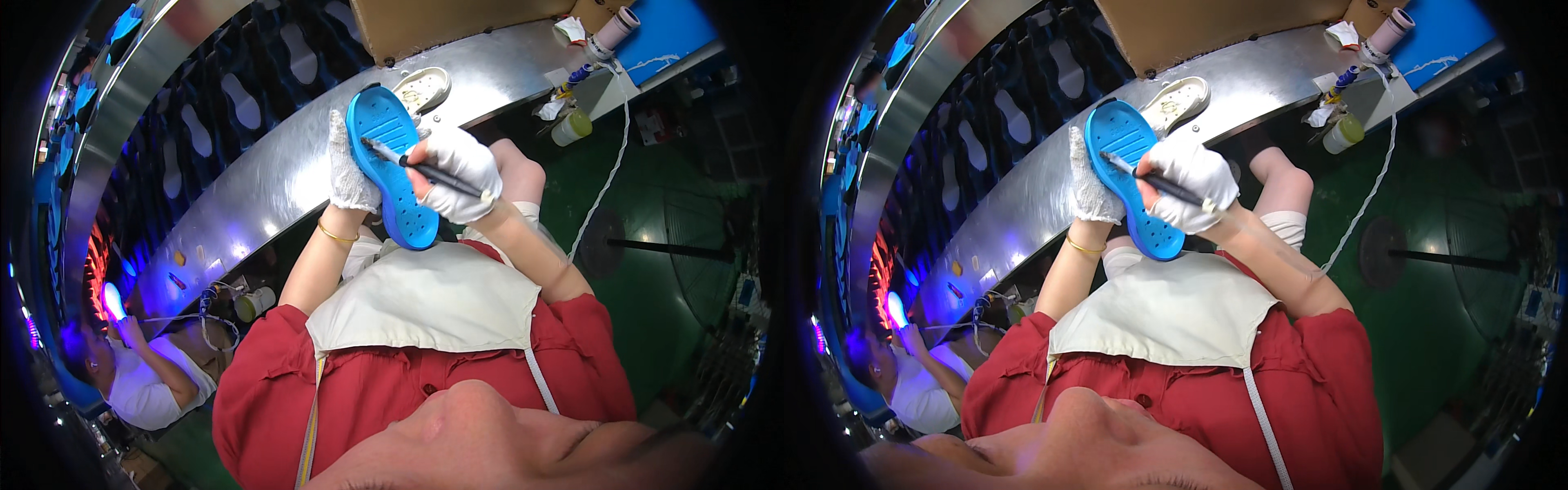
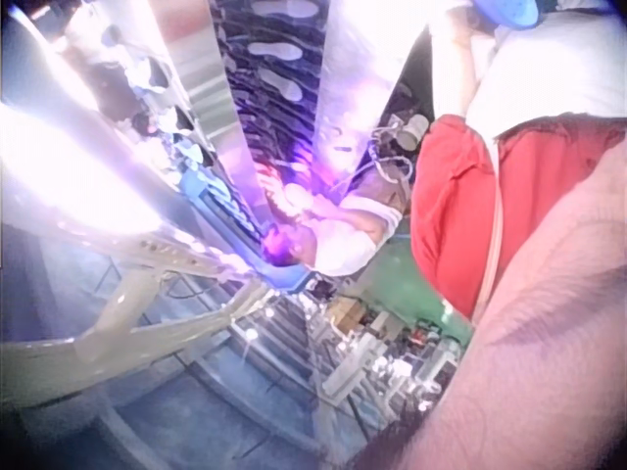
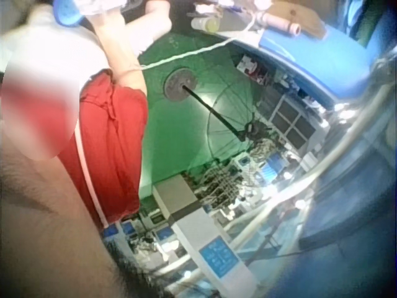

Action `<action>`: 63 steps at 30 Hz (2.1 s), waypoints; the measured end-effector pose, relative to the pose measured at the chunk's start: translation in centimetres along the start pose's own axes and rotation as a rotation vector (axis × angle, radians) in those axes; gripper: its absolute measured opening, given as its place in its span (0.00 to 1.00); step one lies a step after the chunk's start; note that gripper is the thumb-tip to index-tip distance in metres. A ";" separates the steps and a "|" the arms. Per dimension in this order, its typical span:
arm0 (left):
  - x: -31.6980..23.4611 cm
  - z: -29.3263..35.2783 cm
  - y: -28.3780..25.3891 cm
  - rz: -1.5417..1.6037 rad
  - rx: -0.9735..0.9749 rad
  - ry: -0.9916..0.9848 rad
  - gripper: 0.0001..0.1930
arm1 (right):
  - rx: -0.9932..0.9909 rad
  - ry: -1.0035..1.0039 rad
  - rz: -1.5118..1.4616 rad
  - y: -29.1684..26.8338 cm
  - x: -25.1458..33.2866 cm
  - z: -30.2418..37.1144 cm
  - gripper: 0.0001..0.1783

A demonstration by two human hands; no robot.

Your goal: The person applies adhesive to blue insoles using a brush, placing them on a conveyor belt after each application.

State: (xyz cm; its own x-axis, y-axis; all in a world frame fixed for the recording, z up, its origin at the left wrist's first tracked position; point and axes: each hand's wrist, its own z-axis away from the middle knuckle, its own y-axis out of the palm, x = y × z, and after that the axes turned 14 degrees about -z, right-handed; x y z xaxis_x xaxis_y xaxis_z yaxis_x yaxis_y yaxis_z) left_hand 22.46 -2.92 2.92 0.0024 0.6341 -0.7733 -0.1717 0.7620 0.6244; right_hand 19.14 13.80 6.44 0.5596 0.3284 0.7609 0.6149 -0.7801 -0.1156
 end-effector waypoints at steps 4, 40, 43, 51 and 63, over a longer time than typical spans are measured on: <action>-0.2 1.1 -0.4 0.403 0.427 -0.144 0.43 | -0.033 0.141 -0.214 0.2 0.8 1.4 0.09; -3.7 -2.8 1.7 0.270 0.496 0.272 0.59 | -0.102 0.372 -0.580 -1.8 -0.4 0.7 0.04; -3.5 -4.1 0.3 0.235 0.539 0.336 0.60 | -0.134 0.649 -0.908 -2.0 -0.3 0.6 0.05; -5.0 -3.5 2.1 -0.473 0.368 0.165 0.66 | 0.090 0.319 -0.327 -4.0 0.1 -0.9 0.07; -6.2 -6.1 3.3 -0.785 0.230 -0.106 0.47 | 0.185 0.463 -0.440 -5.1 -1.2 -2.3 0.05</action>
State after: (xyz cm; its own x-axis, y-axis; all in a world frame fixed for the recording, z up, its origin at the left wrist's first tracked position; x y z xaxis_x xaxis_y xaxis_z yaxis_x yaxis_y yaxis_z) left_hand 15.86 -5.14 9.09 0.1325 -0.0945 -0.9867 0.1250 0.9891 -0.0779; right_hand 13.99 16.17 7.56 -0.0367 0.3006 0.9530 0.8398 -0.5076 0.1924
